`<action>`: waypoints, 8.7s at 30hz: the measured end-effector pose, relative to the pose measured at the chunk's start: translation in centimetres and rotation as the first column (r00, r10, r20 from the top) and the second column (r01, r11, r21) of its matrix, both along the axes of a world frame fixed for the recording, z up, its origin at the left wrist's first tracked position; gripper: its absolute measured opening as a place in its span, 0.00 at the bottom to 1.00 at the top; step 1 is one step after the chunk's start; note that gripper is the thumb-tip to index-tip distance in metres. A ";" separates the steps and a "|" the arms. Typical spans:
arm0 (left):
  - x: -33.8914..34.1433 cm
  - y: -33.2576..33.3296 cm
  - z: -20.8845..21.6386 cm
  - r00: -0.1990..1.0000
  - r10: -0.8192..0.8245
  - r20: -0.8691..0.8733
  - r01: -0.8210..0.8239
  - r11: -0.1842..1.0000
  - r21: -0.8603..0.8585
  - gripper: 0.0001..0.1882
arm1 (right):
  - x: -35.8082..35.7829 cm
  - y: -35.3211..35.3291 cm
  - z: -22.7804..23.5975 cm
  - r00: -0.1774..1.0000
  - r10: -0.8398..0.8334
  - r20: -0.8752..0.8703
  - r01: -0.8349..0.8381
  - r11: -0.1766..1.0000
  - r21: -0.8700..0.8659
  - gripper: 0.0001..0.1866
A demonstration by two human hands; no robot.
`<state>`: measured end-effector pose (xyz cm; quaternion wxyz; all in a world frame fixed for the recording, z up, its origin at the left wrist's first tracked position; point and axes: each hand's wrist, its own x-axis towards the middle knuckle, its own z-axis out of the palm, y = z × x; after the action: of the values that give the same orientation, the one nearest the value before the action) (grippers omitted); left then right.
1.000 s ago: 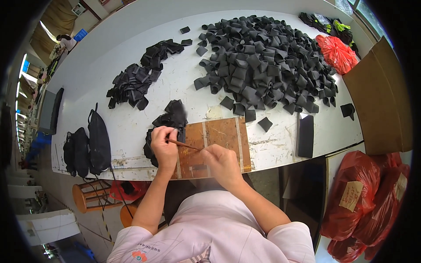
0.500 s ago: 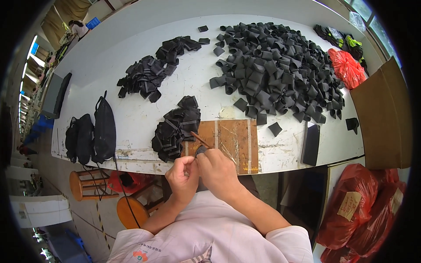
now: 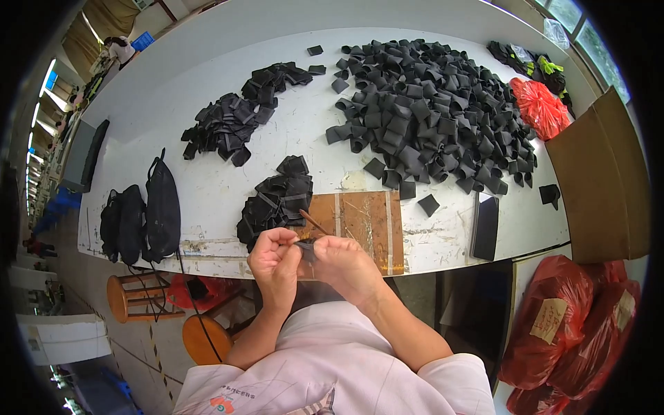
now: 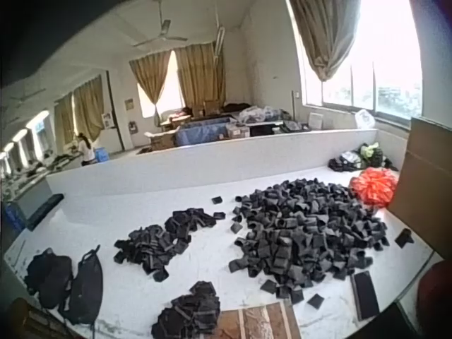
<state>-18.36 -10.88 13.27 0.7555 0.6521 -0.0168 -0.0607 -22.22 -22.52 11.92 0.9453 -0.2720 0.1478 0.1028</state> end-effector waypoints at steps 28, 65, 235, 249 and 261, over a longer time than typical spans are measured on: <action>3.6 0.0 2.5 0.982 -0.084 0.170 0.150 0.893 -0.425 0.06 | 2.9 -0.8 3.8 0.714 0.190 0.674 0.700 -0.152 -0.698 0.17; 3.0 0.7 -0.4 0.791 -0.491 -0.366 0.128 0.717 -0.685 0.06 | 3.1 -1.1 3.6 0.829 0.162 0.535 0.548 -0.045 -0.835 0.07; 5.5 0.8 -6.8 0.938 -0.146 -0.316 0.030 0.939 -0.344 0.05 | -1.5 1.2 -2.1 0.983 0.033 0.182 0.177 0.124 -0.976 0.08; -1.4 1.5 -1.4 0.943 -0.088 -0.322 -0.035 0.933 -0.358 0.07 | -0.6 2.5 -1.3 0.822 0.048 0.567 0.562 -0.227 -0.795 0.07; -0.6 2.1 -1.9 0.955 -0.202 -0.217 0.189 0.979 -0.080 0.02 | -1.0 0.8 0.0 0.880 0.234 0.414 0.453 -0.146 -0.880 0.19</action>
<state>-18.99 -8.77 11.41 0.7617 0.6138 0.0020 -0.2078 -23.24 -21.71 11.87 0.4172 -0.8874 -0.0237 -0.1949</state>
